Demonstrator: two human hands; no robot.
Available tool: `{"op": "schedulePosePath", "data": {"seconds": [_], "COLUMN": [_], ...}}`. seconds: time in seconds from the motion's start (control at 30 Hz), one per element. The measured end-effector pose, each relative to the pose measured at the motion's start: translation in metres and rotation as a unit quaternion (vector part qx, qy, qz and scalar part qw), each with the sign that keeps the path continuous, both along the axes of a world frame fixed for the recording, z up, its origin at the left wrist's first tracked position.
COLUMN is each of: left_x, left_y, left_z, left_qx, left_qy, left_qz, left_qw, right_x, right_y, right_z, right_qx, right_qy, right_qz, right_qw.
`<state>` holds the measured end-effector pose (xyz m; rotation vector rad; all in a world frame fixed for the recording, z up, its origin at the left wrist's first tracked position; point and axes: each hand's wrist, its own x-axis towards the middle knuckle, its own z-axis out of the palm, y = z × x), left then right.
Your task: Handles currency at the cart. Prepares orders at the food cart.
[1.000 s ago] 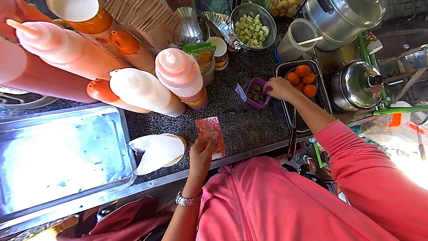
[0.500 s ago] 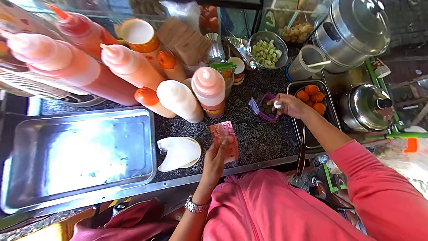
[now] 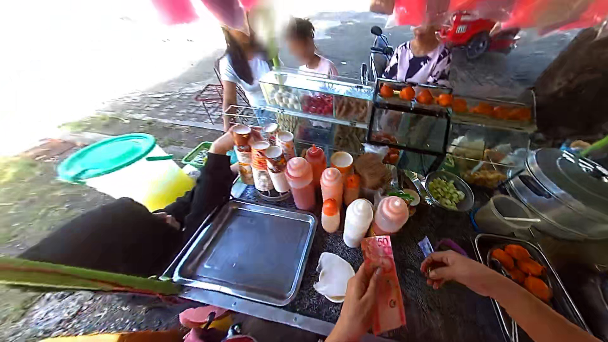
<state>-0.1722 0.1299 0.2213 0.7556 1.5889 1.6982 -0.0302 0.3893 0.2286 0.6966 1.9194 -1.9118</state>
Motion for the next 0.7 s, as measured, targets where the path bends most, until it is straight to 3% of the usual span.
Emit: {"op": "schedulePosePath", "data": {"seconds": [0.1, 0.2, 0.43, 0.57, 0.7], "left_x": [-0.006, -0.010, -0.016, -0.018, -0.020], "left_y": [-0.010, -0.020, -0.041, -0.049, -0.053], "left_z": [0.001, 0.002, 0.005, 0.004, 0.001], "left_qx": [0.007, 0.013, 0.029, 0.031, 0.044], "left_qy": [0.007, 0.014, -0.004, 0.004, 0.006], "left_qz": [0.015, 0.023, 0.034, 0.040, 0.034], "left_qw": [1.000, 1.000, 0.999, 0.999, 0.998], "right_x": [-0.018, -0.035, -0.056, -0.059, -0.058], "right_y": [-0.021, -0.049, -0.094, -0.096, -0.093], "right_z": [0.019, 0.022, 0.012, 0.009, 0.007], "right_qx": [-0.064, -0.112, -0.164, -0.182, -0.187], "right_qy": [0.079, 0.095, 0.118, 0.188, 0.190], "right_qz": [-0.091, -0.156, -0.221, -0.277, -0.289], "right_qw": [0.991, 0.977, 0.954, 0.925, 0.920]}}
